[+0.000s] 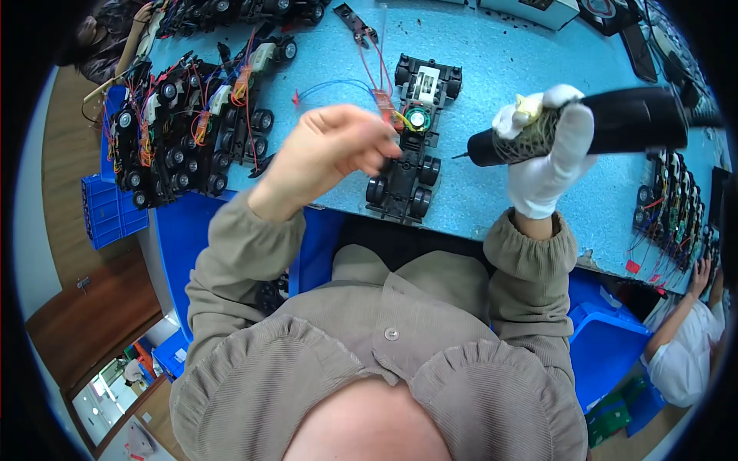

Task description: Assemble electronic components into toy car chassis using an electric screwdriver.

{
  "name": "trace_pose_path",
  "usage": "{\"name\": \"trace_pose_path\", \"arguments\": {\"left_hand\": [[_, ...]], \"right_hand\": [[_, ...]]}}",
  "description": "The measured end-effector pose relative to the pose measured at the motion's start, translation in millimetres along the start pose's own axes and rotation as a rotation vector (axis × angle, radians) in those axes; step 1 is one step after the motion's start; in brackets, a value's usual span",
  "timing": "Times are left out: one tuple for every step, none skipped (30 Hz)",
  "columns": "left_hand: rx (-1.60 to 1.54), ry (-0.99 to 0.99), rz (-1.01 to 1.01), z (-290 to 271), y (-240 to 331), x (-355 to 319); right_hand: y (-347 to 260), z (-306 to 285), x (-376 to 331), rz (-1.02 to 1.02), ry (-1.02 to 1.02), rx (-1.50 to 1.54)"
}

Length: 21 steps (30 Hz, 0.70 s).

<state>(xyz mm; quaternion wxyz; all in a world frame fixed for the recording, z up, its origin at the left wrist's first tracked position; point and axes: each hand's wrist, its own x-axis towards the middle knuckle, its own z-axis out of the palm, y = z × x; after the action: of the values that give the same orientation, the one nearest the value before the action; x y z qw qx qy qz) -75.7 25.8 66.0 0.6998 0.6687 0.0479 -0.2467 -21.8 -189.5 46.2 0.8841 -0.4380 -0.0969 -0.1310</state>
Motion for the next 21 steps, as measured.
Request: {"name": "trace_pose_path", "arguments": {"left_hand": [[0.004,0.066,0.087,5,-4,1],[0.008,0.133,0.173,7,-7,2],[0.007,0.126,0.170,7,-11,6],[0.320,0.188,0.421,5,-17,12],[0.635,0.247,0.673,3,-21,18],[0.951,0.307,0.922,3,-24,21],[0.948,0.305,0.921,5,-25,23],[0.978,0.319,0.921,7,-26,25],[1.008,0.334,0.920,8,-27,27],[1.038,0.349,0.920,8,-29,29],[1.036,0.348,0.916,8,-29,29],[1.023,0.332,0.872,6,-30,29],[1.009,0.316,0.829,4,-31,30],[0.994,0.301,0.785,4,-31,31],[0.992,0.302,0.782,5,-31,32],[1.018,0.318,0.814,6,-29,33],[1.043,0.335,0.846,8,-28,33],[1.066,0.354,0.881,10,-27,33],[1.058,0.359,0.885,13,-26,32],[1.012,0.466,0.788,15,-26,28],[0.944,0.569,0.702,19,-28,28]], "right_hand": [[3,-2,-4,-0.026,0.015,0.174],[6,-4,-7,-0.028,0.021,0.168],[10,-5,-10,-0.018,0.004,0.269],[14,-6,-13,-0.009,-0.013,0.370],[18,-7,-16,0.000,-0.030,0.472],[21,-8,-19,0.000,-0.027,0.468],[23,-9,-22,0.005,0.003,0.375],[26,-9,-25,0.010,0.034,0.282],[28,-10,-27,0.015,0.064,0.189],[30,-9,-28,0.017,0.066,0.187],[31,-8,-30,0.011,0.020,0.231],[32,-8,-32,0.005,-0.027,0.275],[32,-8,-33,0.000,-0.074,0.319],[32,-9,-32,0.004,-0.073,0.318],[31,-9,-30,0.013,-0.079,0.330],[31,-10,-29,0.019,-0.084,0.341],[31,-11,-28,0.025,-0.091,0.350],[30,-11,-28,0.026,-0.095,0.345],[29,-8,-28,0.024,-0.081,0.345],[27,-5,-28,0.021,-0.071,0.343],[24,-5,-27,0.010,-0.069,0.324]]}}
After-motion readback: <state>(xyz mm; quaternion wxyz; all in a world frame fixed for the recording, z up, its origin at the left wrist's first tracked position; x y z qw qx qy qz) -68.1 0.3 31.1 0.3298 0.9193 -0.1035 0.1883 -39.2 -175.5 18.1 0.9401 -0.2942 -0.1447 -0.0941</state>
